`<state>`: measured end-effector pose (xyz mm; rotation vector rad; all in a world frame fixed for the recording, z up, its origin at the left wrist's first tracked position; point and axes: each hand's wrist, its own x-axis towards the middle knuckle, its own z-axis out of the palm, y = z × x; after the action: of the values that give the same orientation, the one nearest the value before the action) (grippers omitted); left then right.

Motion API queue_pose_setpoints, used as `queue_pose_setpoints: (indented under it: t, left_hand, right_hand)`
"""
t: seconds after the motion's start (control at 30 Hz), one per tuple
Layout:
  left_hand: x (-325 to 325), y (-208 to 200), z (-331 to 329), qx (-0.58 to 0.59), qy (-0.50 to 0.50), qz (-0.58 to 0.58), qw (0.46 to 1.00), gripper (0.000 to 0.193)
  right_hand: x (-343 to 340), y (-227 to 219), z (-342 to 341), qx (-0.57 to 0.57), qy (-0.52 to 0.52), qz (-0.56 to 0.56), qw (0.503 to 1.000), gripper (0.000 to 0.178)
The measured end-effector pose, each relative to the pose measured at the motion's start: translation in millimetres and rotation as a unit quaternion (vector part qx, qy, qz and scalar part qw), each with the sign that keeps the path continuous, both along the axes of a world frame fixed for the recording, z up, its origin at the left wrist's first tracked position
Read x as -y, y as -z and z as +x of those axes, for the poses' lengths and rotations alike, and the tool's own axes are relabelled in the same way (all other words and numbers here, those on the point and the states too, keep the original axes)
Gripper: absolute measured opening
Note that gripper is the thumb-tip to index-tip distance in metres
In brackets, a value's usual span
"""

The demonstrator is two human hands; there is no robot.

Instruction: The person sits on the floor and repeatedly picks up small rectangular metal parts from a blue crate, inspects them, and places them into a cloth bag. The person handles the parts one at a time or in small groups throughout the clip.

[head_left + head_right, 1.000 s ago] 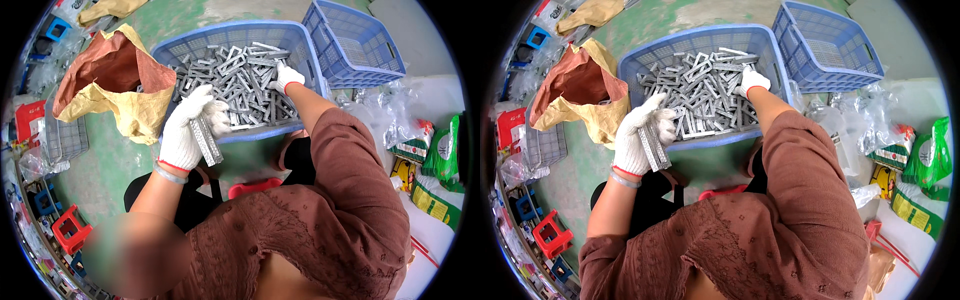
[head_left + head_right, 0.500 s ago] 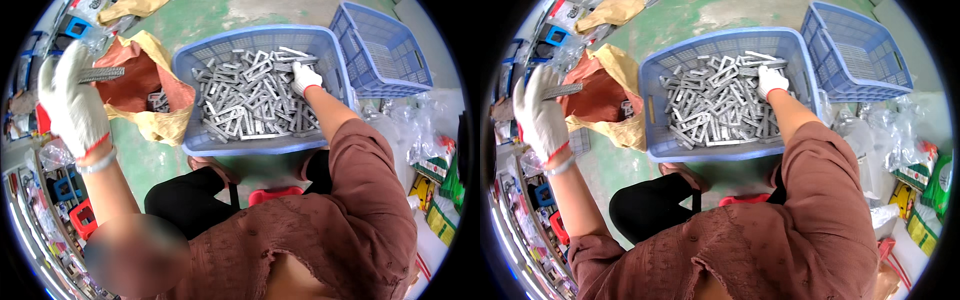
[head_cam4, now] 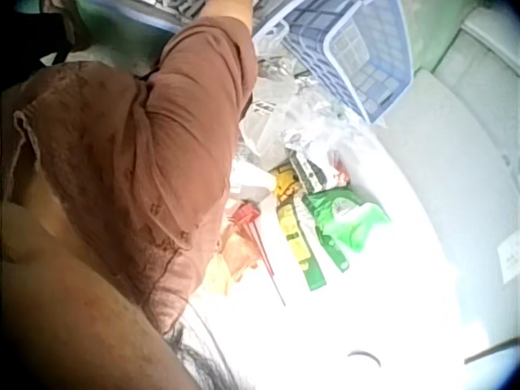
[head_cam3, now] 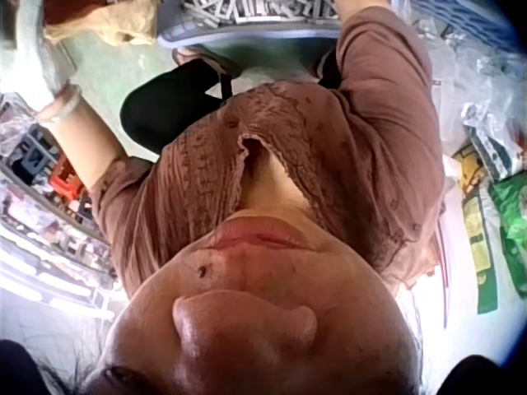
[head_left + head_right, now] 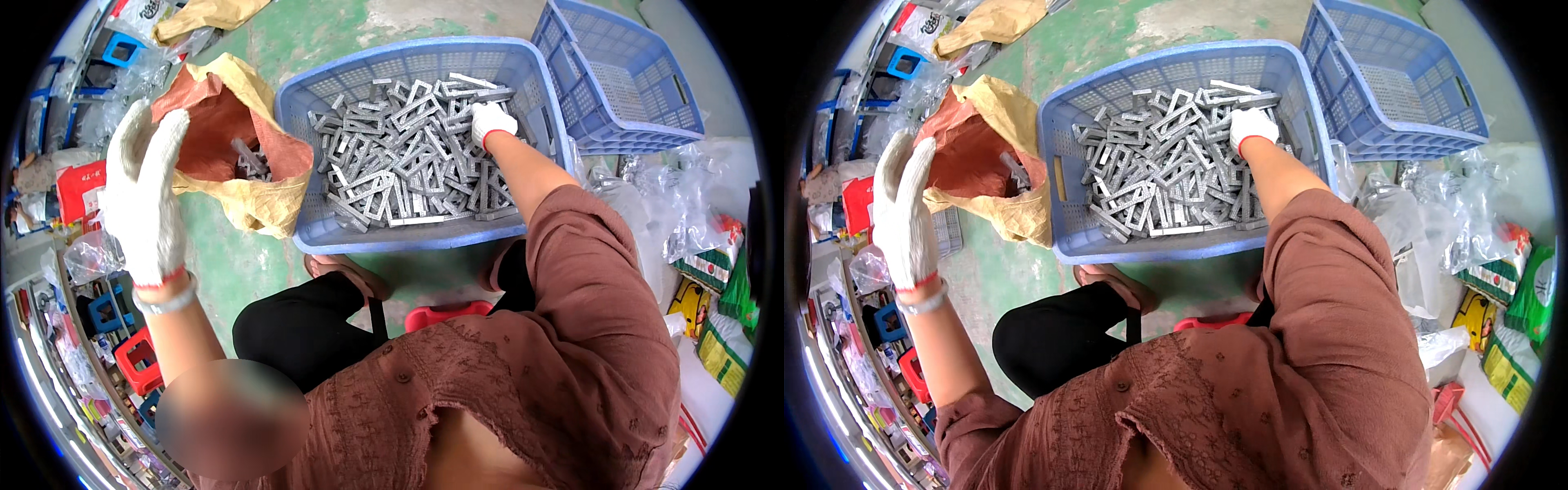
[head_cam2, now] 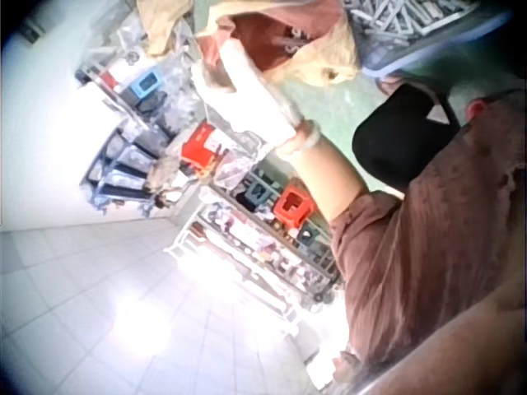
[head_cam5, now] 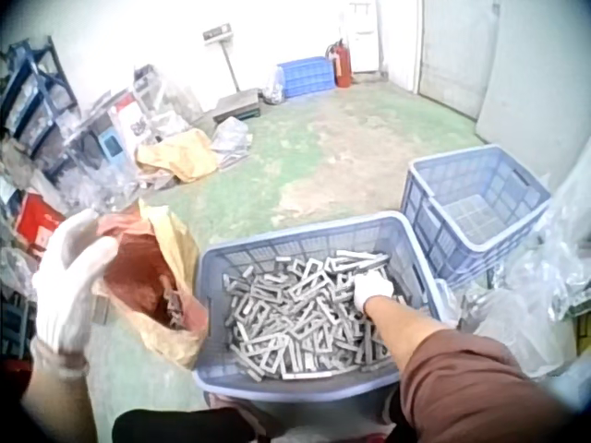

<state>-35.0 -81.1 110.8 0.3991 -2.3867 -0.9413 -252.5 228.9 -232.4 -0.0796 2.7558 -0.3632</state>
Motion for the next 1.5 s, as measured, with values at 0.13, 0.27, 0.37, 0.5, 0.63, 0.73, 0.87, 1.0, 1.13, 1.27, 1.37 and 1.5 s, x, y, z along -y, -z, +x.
queue_pose_setpoints:
  t: [0.13, 0.27, 0.37, 0.5, 0.63, 0.73, 0.87, 1.0, 1.13, 1.27, 1.37, 1.5]
  left_hand:
    - [-94.5, 0.7, 13.3, -0.089, 0.006, 0.09, 0.992, 0.05]
    - [-118.1, 28.7, 35.9, -0.061, 0.18, -0.075, 0.979, 0.041]
    - [-135.0, 53.2, 42.9, 0.016, 0.178, -0.012, 0.984, 0.034]
    - [-118.2, 98.2, 37.4, 0.157, 0.154, 0.083, 0.972, 0.033]
    - [-104.1, 108.8, 24.9, 0.27, 0.145, 0.303, 0.902, 0.054]
    - [-114.5, 111.9, 16.2, 0.219, 0.075, 0.442, 0.867, 0.068]
    - [-117.0, 119.0, 11.8, 0.212, 0.114, 0.646, 0.725, 0.045]
    - [-125.7, 117.1, 17.3, 0.112, 0.254, 0.67, 0.688, 0.026]
    - [-133.2, 82.9, 36.4, 0.08, 0.242, 0.55, 0.796, 0.033]
    - [-137.8, 87.2, 42.2, 0.039, 0.223, 0.478, 0.849, 0.036]
    - [-137.7, 88.0, 45.7, 0.029, 0.228, 0.462, 0.857, 0.034]
    - [-144.4, 82.7, 48.3, 0.018, 0.228, 0.435, 0.871, 0.037]
  right_hand:
    - [-3.0, 14.2, -0.6, -0.018, 0.023, -0.009, 1.0, 0.036]
    - [-1.9, -4.8, 11.4, -0.036, -0.037, 0.029, 0.998, 0.037]
    - [-5.5, -15.6, 20.0, -0.031, -0.052, 0.013, 0.998, 0.037]
    - [-22.5, -31.0, 20.7, -0.06, -0.149, 0.029, 0.987, 0.033]
    - [3.7, -109.7, 23.4, -0.084, -0.216, -0.01, 0.973, 0.026]
    - [26.6, -149.7, 37.8, -0.145, -0.249, -0.135, 0.948, 0.021]
    - [38.2, -200.4, 83.2, -0.211, -0.262, -0.289, 0.896, 0.017]
    - [20.7, -235.0, 121.2, -0.3, -0.229, -0.414, 0.829, 0.024]
    - [-10.4, -259.4, 147.5, -0.208, -0.157, -0.459, 0.849, 0.049]
    - [-35.2, -268.7, 169.0, -0.022, -0.054, -0.626, 0.777, 0.072]
    - [-44.5, -264.3, 167.3, 0.058, -0.046, -0.678, 0.731, 0.069]
    - [-50.8, -254.8, 162.6, 0.101, -0.038, -0.729, 0.676, 0.058]
